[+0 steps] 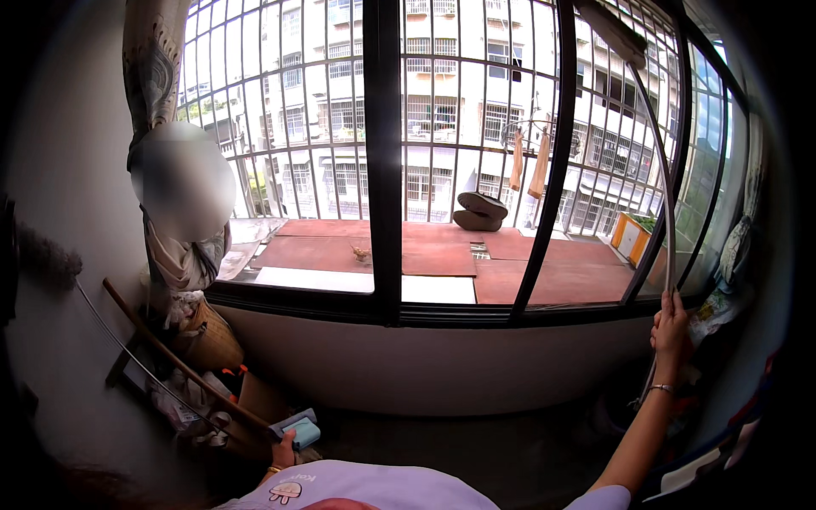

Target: The person cleans a window frame and glass using a sponge and a cloth. They wipe the frame, dip the sponge in a bucket of water, and continue cleaning the window. The person also uses a long-handled duster to clean the upper parts of the window.

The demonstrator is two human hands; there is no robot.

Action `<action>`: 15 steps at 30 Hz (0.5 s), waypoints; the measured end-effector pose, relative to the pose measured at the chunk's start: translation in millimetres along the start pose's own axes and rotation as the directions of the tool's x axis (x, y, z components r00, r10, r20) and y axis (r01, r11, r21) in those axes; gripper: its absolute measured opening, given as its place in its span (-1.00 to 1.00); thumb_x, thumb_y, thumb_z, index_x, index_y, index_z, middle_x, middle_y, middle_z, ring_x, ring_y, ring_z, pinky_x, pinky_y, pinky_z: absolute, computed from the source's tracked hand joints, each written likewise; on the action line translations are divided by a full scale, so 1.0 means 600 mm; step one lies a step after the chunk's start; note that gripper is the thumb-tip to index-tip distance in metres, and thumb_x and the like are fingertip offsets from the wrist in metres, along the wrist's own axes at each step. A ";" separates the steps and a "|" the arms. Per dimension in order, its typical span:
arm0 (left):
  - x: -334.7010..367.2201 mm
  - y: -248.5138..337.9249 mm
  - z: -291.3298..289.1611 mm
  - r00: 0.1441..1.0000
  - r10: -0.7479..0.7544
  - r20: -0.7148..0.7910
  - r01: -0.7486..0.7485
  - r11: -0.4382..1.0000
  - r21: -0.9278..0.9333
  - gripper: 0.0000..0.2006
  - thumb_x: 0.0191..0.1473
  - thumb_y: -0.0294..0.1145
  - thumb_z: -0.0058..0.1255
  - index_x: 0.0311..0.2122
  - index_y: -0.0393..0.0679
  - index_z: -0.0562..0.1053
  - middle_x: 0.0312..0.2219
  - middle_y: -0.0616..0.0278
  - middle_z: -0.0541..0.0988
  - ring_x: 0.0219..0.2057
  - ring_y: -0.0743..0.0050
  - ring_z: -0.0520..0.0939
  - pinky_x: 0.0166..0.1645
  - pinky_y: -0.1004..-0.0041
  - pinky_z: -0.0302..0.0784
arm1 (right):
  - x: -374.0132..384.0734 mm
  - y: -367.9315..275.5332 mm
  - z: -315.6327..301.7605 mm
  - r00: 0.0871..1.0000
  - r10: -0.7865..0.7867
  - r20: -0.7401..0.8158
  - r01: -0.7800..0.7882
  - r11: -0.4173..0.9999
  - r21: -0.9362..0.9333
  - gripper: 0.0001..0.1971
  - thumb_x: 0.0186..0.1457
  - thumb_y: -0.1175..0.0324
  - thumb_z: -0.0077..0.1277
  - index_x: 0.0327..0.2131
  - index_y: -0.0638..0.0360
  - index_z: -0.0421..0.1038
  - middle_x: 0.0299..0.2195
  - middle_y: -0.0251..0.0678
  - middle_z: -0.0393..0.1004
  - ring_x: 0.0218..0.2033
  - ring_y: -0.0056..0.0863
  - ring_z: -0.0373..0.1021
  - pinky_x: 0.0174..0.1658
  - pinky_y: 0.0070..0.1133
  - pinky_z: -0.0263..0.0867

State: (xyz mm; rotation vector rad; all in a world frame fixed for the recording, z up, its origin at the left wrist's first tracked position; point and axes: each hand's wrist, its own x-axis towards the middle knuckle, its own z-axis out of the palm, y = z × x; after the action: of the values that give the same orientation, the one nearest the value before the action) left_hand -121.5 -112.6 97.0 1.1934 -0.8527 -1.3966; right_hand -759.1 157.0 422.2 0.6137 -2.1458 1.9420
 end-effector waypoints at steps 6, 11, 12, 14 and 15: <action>0.020 -0.016 -0.047 1.000 0.013 0.008 -0.012 1.000 -0.016 -0.55 -0.03 -0.20 0.13 -0.05 -0.18 0.39 -0.17 0.27 0.47 -0.17 0.45 0.47 -0.02 0.42 0.36 | -0.085 0.147 -0.012 0.968 0.244 -0.057 -0.239 0.968 0.075 -0.64 0.26 0.06 -0.19 0.06 -0.09 0.26 -0.71 -0.49 0.13 -0.85 -0.69 0.03 -0.83 -0.67 -0.03; 0.031 -0.019 -0.051 0.997 -0.071 0.004 0.071 0.996 -0.050 -0.55 -0.03 -0.19 0.12 -0.06 -0.20 0.40 -0.18 0.27 0.47 -0.19 0.46 0.48 -0.04 0.45 0.38 | -0.170 0.155 -0.019 0.935 0.354 -0.013 -0.346 0.921 0.180 -0.70 0.24 0.12 -0.11 -0.05 0.03 0.23 -0.64 -0.38 0.18 -0.79 -0.63 0.07 -0.79 -0.68 -0.02; 0.026 -0.015 -0.039 0.998 -0.066 0.004 0.066 0.996 -0.066 -0.55 -0.03 -0.19 0.12 -0.06 -0.21 0.40 -0.18 0.27 0.48 -0.19 0.47 0.48 -0.05 0.45 0.38 | -0.189 0.157 -0.022 0.934 0.357 -0.007 -0.350 0.919 0.181 -0.73 0.25 0.12 -0.13 -0.11 0.05 0.24 -0.63 -0.39 0.17 -0.78 -0.64 0.07 -0.79 -0.70 -0.02; 0.019 -0.008 -0.014 0.998 -0.055 0.043 0.057 0.997 -0.048 -0.54 -0.05 -0.18 0.13 -0.06 -0.23 0.41 -0.19 0.26 0.49 -0.20 0.49 0.49 -0.06 0.45 0.39 | -0.224 0.203 -0.017 0.910 0.410 -0.066 -0.400 0.907 0.129 -0.70 0.29 0.04 -0.25 -0.04 -0.08 0.28 -0.73 -0.55 0.06 -0.87 -0.76 -0.04 -0.85 -0.71 -0.11; 0.015 0.002 -0.007 0.995 -0.080 0.053 0.082 0.996 -0.036 -0.56 -0.05 -0.18 0.13 -0.08 -0.22 0.43 -0.20 0.27 0.50 -0.21 0.50 0.49 -0.07 0.46 0.39 | -0.265 0.189 0.006 0.897 0.441 -0.032 -0.435 0.894 0.107 -0.60 0.29 0.06 -0.24 0.12 -0.04 0.22 -0.73 -0.55 0.05 -0.85 -0.77 -0.03 -0.84 -0.74 -0.09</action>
State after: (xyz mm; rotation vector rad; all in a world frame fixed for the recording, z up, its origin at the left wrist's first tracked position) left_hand -116.7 -121.1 95.4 1.1786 -0.8178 -1.5082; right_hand -663.2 188.9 255.1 0.0798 -2.3169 2.2606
